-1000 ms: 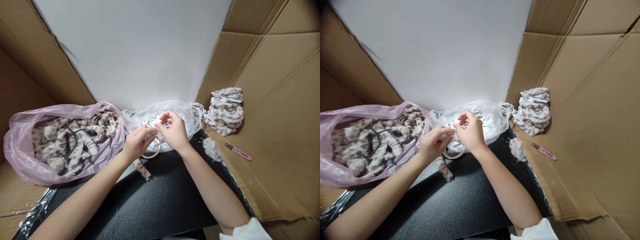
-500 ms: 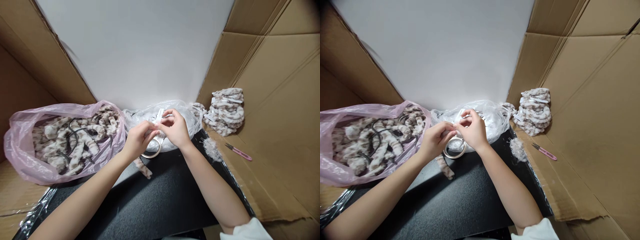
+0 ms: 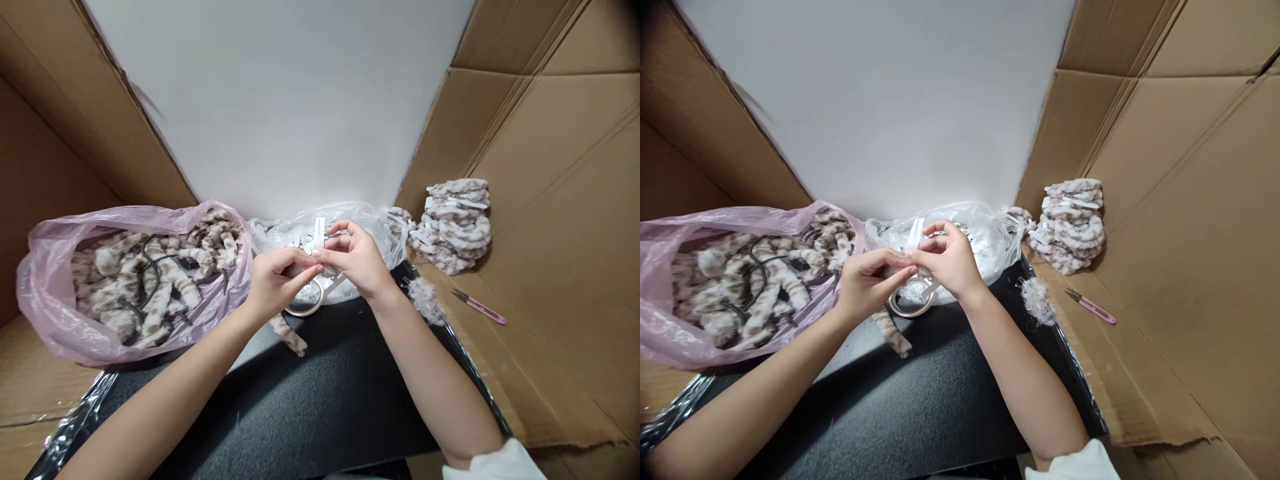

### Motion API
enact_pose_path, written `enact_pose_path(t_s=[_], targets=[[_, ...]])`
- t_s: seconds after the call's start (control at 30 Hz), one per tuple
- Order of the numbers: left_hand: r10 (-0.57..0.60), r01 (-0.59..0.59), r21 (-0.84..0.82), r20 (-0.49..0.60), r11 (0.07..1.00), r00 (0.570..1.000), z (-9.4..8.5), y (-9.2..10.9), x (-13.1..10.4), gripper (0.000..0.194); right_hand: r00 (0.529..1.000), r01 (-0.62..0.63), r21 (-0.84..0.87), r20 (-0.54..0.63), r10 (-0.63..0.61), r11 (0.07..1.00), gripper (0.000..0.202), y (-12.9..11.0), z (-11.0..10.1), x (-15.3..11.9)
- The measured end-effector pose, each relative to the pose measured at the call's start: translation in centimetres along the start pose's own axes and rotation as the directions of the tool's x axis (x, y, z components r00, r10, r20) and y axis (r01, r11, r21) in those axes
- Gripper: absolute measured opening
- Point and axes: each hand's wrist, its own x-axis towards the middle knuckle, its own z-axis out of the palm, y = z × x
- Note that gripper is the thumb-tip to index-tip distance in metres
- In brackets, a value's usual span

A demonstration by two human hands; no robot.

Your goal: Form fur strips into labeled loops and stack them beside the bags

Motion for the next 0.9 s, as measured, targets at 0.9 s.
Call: enact_pose_path(t_s=[0.9], targets=[[-0.649,0.679,-0.390,0.229,0.622,0.726,0.2,0.7,0.7,0.029,0.946,0.283,-0.532,0.016,-0.325,0.798,0.045,-0.3,0.4,-1.3]])
